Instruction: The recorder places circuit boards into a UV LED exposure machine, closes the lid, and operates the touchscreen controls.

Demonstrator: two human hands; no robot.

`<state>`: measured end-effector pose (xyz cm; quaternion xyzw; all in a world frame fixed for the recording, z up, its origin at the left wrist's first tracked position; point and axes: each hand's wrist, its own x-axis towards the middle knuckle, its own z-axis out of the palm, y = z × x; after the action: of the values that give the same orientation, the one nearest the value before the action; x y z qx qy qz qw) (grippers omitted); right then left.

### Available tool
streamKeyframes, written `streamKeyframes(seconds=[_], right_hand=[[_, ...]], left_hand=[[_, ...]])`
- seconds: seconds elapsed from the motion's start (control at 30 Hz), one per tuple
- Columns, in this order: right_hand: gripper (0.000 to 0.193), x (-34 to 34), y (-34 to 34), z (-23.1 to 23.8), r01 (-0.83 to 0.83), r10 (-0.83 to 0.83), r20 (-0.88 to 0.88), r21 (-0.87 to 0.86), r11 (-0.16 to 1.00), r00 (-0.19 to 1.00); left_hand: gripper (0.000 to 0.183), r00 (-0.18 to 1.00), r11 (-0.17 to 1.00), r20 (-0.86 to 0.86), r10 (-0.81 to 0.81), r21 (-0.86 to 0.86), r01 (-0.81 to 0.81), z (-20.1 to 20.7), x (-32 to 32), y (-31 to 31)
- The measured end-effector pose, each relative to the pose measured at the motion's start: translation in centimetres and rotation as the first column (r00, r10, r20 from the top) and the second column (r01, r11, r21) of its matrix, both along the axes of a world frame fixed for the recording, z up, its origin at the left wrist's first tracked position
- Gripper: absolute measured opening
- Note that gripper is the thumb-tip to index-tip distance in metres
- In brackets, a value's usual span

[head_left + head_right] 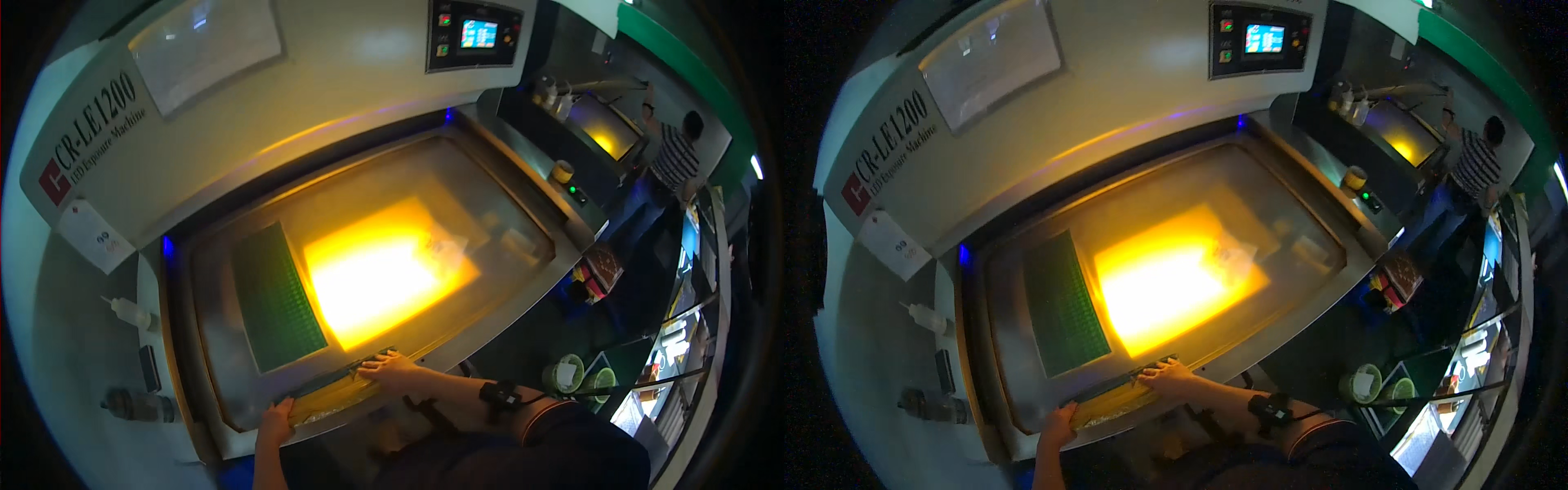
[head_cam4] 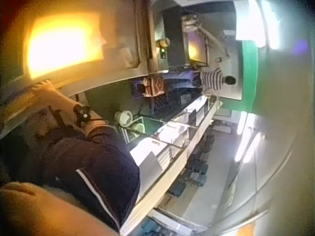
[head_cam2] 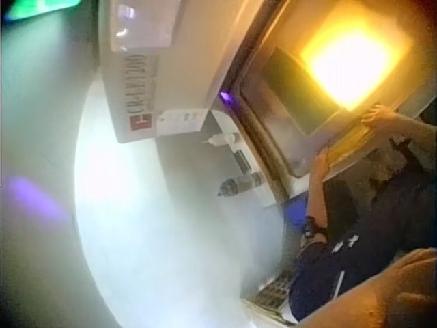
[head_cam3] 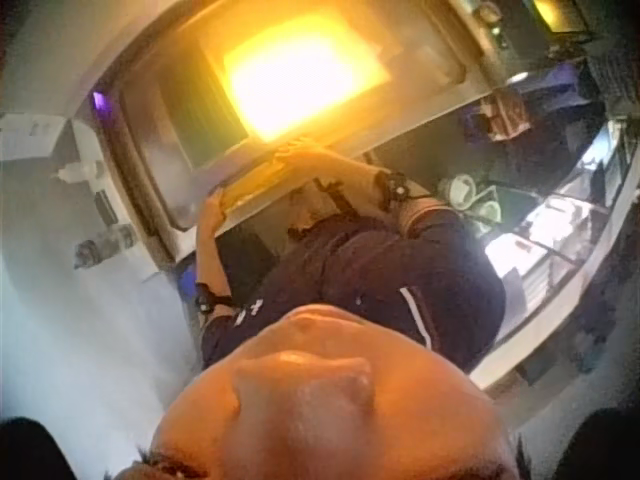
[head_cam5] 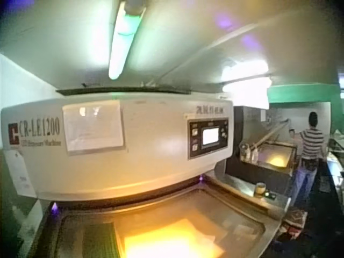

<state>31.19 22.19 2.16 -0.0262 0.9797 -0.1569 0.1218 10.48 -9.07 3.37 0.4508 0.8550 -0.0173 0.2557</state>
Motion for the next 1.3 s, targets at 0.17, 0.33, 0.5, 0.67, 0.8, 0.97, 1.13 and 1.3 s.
streamKeyframes(seconds=[0.17,0.33,0.5,0.67,0.8,0.97,1.13,1.3], right_hand=[[0.060,1.4,-1.0,-2.5,0.023,-0.014,-0.110,0.082,0.996,0.994],[0.074,-4.3,1.7,-1.6,-0.019,0.037,-0.122,0.141,0.990,0.992],[0.062,-19.0,13.9,-2.8,0.064,-0.075,-0.149,-0.074,0.995,0.986],[0.073,-40.7,22.1,-0.2,0.079,-0.059,-0.163,0.123,0.989,0.985],[0.076,-51.7,30.2,-4.3,0.153,-0.105,-0.196,0.252,0.955,0.975],[0.078,-53.1,32.2,-4.8,0.185,-0.122,-0.277,0.216,0.959,0.953],[0.086,-49.1,27.8,-4.5,0.177,-0.100,-0.253,0.302,0.937,0.962],[0.068,-34.2,20.8,-1.9,0.096,-0.059,-0.146,0.259,0.961,0.987]], left_hand=[[0.078,0.995,0.999,-0.097,-0.031,0.019,0.033,-0.8,1.0,-1.0],[0.055,0.929,0.953,-0.321,-0.185,0.171,0.250,-1.9,-3.7,0.6],[0.050,0.996,0.986,-0.088,0.024,0.168,-0.009,0.5,-18.7,14.5],[0.055,0.886,0.944,-0.464,0.017,0.300,0.140,-4.9,-41.1,22.4],[0.050,0.917,0.928,-0.198,0.347,0.217,-0.304,-5.8,-49.7,30.9],[0.056,0.968,0.972,-0.193,0.158,0.203,-0.118,-3.6,-50.9,32.8],[0.064,0.949,0.969,-0.286,0.130,0.238,-0.061,-3.4,-48.0,29.1],[0.058,0.968,0.952,-0.239,0.072,0.305,0.004,-1.3,-32.3,22.6]])
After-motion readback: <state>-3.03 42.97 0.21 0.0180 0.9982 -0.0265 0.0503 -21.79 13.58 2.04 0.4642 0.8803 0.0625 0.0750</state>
